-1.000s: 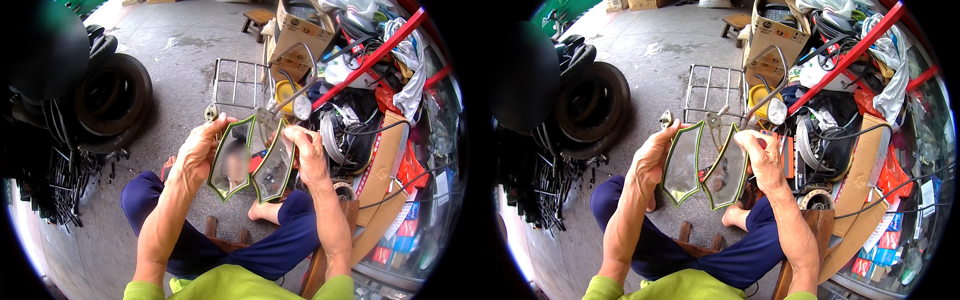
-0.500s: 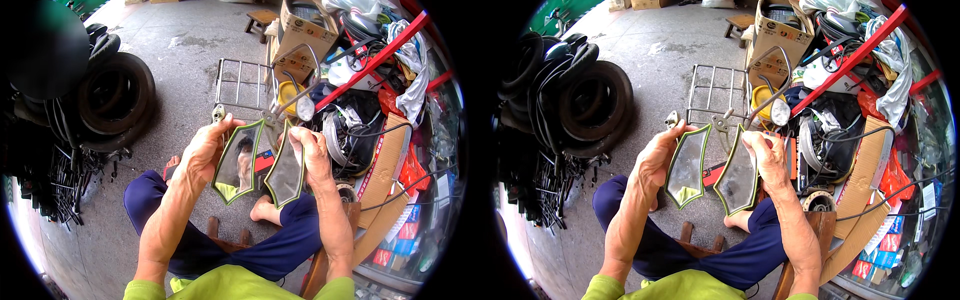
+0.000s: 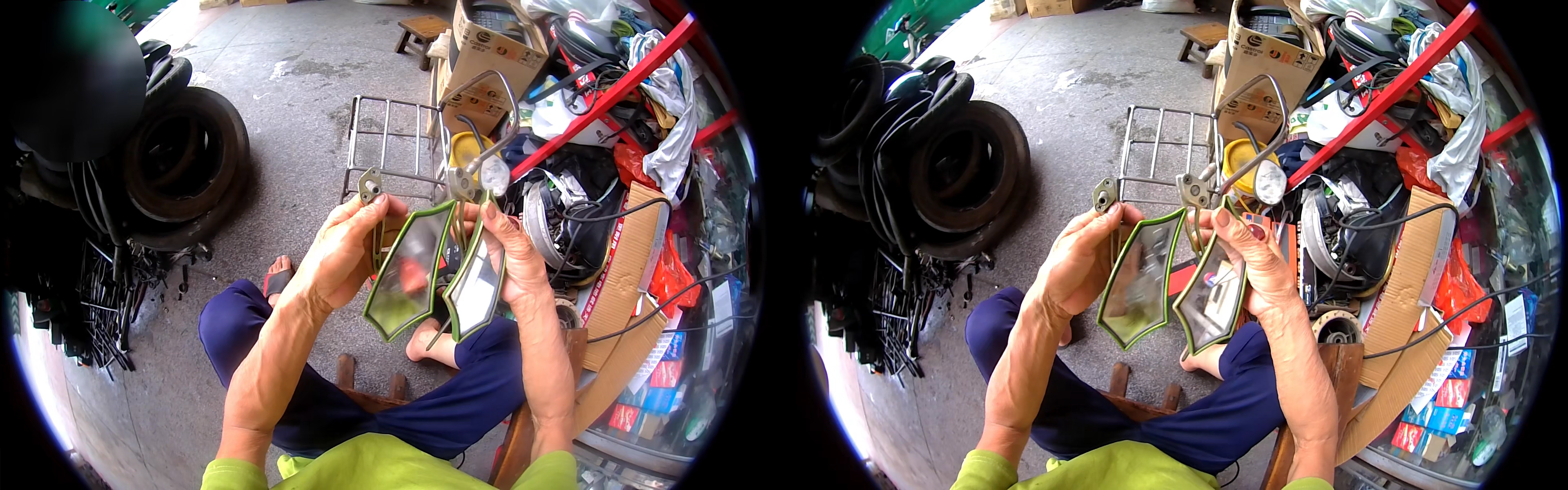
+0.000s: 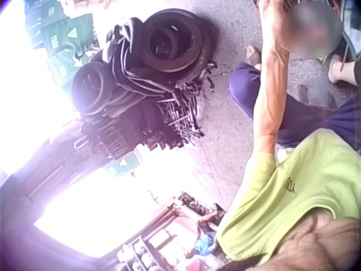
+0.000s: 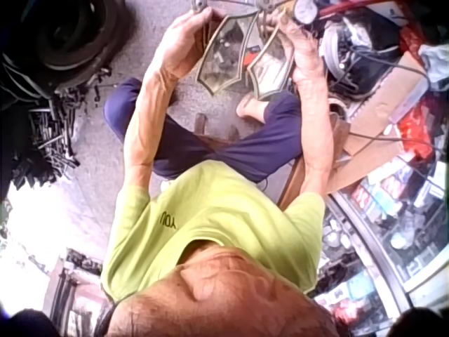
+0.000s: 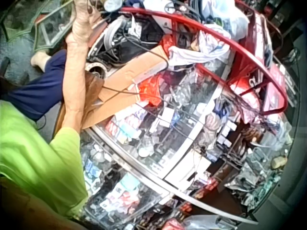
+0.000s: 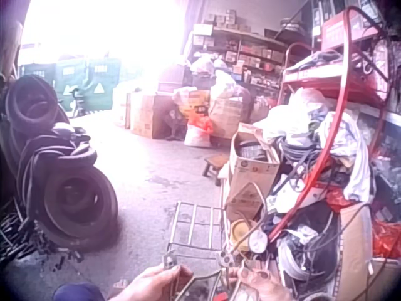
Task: The person assembles a small green-framed mirror by inserting a metal rod into its back, tightening it with a screwdriver, and then using pliers to secure the components. The person handles the mirror, rod, screwdriver, and pliers in a cluttered workshop.
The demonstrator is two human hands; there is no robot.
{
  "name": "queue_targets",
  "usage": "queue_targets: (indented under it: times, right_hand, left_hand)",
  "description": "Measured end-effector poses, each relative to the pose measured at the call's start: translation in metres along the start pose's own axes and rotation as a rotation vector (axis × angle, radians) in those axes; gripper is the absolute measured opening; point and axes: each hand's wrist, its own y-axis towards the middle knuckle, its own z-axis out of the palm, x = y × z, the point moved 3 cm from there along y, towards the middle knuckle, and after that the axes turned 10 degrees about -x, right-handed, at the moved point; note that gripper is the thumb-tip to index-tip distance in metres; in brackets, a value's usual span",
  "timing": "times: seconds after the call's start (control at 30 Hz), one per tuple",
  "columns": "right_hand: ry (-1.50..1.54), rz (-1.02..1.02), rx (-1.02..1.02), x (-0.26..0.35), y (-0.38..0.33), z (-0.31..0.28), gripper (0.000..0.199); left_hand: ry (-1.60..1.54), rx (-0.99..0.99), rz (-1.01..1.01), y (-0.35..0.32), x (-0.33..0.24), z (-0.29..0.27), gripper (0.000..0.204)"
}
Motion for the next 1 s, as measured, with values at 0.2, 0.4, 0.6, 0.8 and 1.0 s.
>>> queue_targets:
  times: [0.2, 0.4, 0.6, 0.8, 1.0]
  right_hand:
    - [-0.148, 0.017, 0.11, 0.001, -0.014, 0.023, 0.039]
    - [-0.278, -0.054, 0.029, 0.002, -0.008, 0.012, 0.034]
    - [-0.649, -0.193, 0.025, 0.011, -0.02, 0.027, 0.023]
    - [-0.85, -0.348, 0.007, 0.011, -0.016, 0.03, 0.036]
    - [-1.02, -0.358, 0.104, 0.007, -0.012, 0.022, 0.04]
  left_hand:
    - [0.322, -0.138, 0.142, -0.007, 0.001, 0.007, 0.026]
    - [0.377, -0.13, 0.192, -0.009, -0.004, 0.01, 0.022]
    - [0.551, -0.176, 0.199, -0.012, -0.001, 0.006, 0.027]
    - [0.739, -0.103, 0.214, -0.014, -0.004, 0.011, 0.03]
    - [0.993, -0.144, 0.357, -0.02, -0.011, 0.018, 0.031]
